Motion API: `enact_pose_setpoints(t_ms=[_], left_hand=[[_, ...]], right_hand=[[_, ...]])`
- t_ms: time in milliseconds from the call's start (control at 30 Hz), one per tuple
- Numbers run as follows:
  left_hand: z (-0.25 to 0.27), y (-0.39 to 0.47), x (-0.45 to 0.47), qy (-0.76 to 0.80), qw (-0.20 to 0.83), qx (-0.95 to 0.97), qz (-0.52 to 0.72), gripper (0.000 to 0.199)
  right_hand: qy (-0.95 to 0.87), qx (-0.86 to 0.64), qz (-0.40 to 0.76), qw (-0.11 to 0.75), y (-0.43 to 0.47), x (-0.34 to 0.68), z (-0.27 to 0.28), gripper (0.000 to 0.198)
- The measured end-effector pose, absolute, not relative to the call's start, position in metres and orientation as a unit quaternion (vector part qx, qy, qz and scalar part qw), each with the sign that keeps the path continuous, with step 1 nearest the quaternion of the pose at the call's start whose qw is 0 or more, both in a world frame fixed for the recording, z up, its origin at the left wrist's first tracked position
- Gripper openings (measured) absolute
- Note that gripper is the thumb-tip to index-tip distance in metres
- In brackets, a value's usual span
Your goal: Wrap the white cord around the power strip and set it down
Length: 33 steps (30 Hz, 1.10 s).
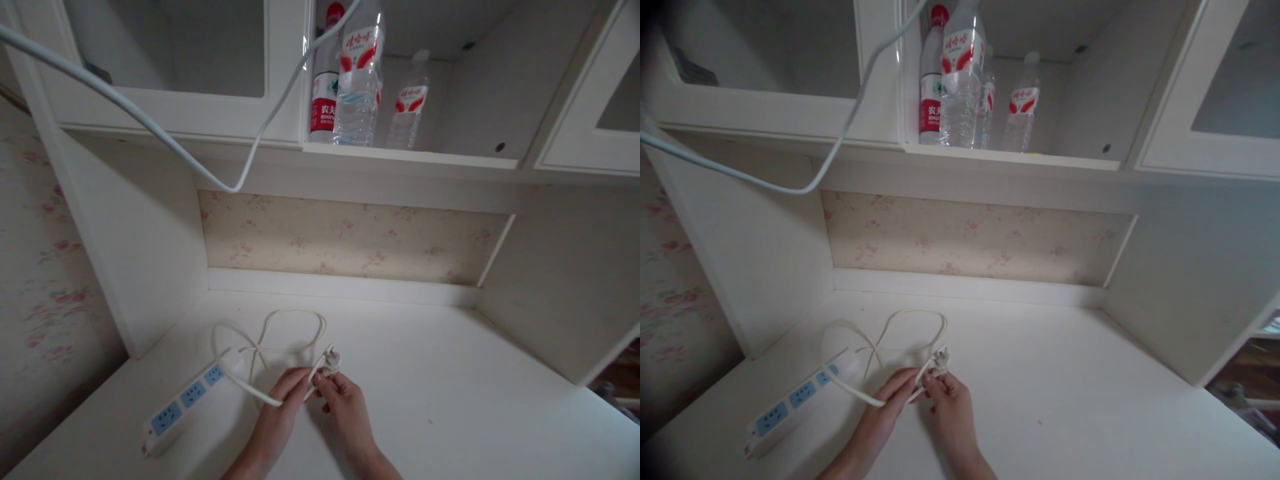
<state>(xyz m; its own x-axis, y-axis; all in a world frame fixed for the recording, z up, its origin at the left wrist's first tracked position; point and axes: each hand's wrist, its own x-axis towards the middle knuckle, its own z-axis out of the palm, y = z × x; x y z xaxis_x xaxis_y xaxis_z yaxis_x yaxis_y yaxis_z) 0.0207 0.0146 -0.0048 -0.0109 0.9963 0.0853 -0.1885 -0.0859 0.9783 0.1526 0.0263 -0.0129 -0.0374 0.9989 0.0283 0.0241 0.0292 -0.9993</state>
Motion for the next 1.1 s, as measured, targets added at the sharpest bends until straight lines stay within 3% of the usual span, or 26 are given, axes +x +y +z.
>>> enact_pose_setpoints(t_ms=[133,333,500,700,867,1100], left_hand=[[0.0,0.013,0.022,0.464,0.558,0.41,0.552,0.034],[-0.002,0.01,0.02,0.472,0.524,0.437,0.558,0.034],[-0.003,0.007,0.021,0.408,0.52,0.482,0.576,0.034],[0.006,-0.005,0.027,0.404,0.479,0.608,0.487,0.027],[0.007,-0.005,0.031,0.426,0.456,0.641,0.447,0.029],[0.004,0.001,0.021,0.45,0.456,0.647,0.413,0.034]], right_hand=[[-0.564,-0.459,0.47,0.5,0.023,0.153,-0.008,0.027],[-0.56,-0.486,0.467,0.482,0.026,0.154,-0.012,0.027],[-0.576,-0.529,0.375,0.498,0.03,0.16,-0.011,0.023],[-0.612,-0.554,0.329,0.459,0.031,0.17,-0.01,0.017],[-0.554,-0.544,0.414,0.476,0.041,0.177,-0.02,0.034],[-0.475,-0.491,0.551,0.48,0.05,0.184,-0.024,0.035]])
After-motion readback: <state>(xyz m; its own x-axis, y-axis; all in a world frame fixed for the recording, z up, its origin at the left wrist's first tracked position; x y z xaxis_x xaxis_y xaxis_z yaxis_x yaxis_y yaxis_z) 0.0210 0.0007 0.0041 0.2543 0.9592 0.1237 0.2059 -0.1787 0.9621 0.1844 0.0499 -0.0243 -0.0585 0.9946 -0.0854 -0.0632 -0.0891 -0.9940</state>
